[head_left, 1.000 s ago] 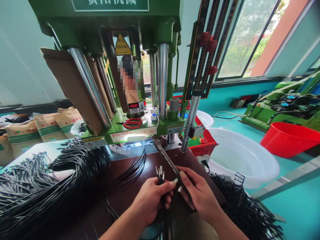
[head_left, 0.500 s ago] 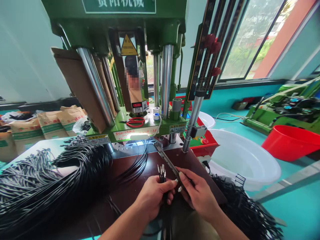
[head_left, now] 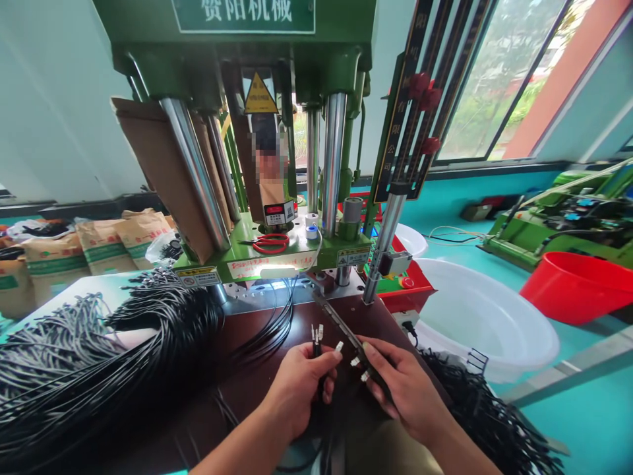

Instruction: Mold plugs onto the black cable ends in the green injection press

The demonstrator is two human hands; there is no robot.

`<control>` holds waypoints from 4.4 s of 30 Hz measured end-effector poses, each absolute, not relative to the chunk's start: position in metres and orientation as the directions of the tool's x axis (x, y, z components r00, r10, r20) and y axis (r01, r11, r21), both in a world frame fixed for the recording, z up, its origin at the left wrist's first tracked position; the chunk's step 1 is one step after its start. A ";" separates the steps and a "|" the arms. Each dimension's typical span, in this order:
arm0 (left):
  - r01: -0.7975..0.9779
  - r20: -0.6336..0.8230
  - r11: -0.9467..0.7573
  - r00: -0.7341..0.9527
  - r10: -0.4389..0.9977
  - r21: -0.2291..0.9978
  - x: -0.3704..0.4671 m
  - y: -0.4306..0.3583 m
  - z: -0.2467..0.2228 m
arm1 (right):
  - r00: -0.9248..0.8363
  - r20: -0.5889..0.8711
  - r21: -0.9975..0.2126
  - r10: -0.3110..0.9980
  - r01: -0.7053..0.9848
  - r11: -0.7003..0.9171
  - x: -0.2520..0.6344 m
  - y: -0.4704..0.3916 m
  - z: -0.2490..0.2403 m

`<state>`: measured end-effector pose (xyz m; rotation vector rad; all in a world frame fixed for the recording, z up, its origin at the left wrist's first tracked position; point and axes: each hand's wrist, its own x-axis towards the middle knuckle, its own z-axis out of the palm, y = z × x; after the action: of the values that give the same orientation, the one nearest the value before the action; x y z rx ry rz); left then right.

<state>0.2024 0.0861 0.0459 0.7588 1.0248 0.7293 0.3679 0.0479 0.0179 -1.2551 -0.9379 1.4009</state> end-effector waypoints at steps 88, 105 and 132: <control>-0.259 -0.458 0.539 0.316 0.831 0.801 0.185 0.100 0.049 | -0.043 -0.277 -0.957 0.960 -0.078 -0.280 0.380 0.037 0.036; -0.172 -0.423 0.514 0.384 0.821 0.840 0.189 0.103 0.045 | -0.075 -0.285 -0.958 0.956 -0.008 -0.286 0.381 0.037 0.038; -0.204 -0.484 0.545 0.282 0.829 0.814 0.164 0.111 0.047 | -0.043 -0.323 -0.944 0.945 -0.050 -0.325 0.383 0.037 0.036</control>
<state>0.1643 0.1107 0.0469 0.7083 1.0664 0.7746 0.3825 0.0371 0.0360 -1.3869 -1.0180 1.5010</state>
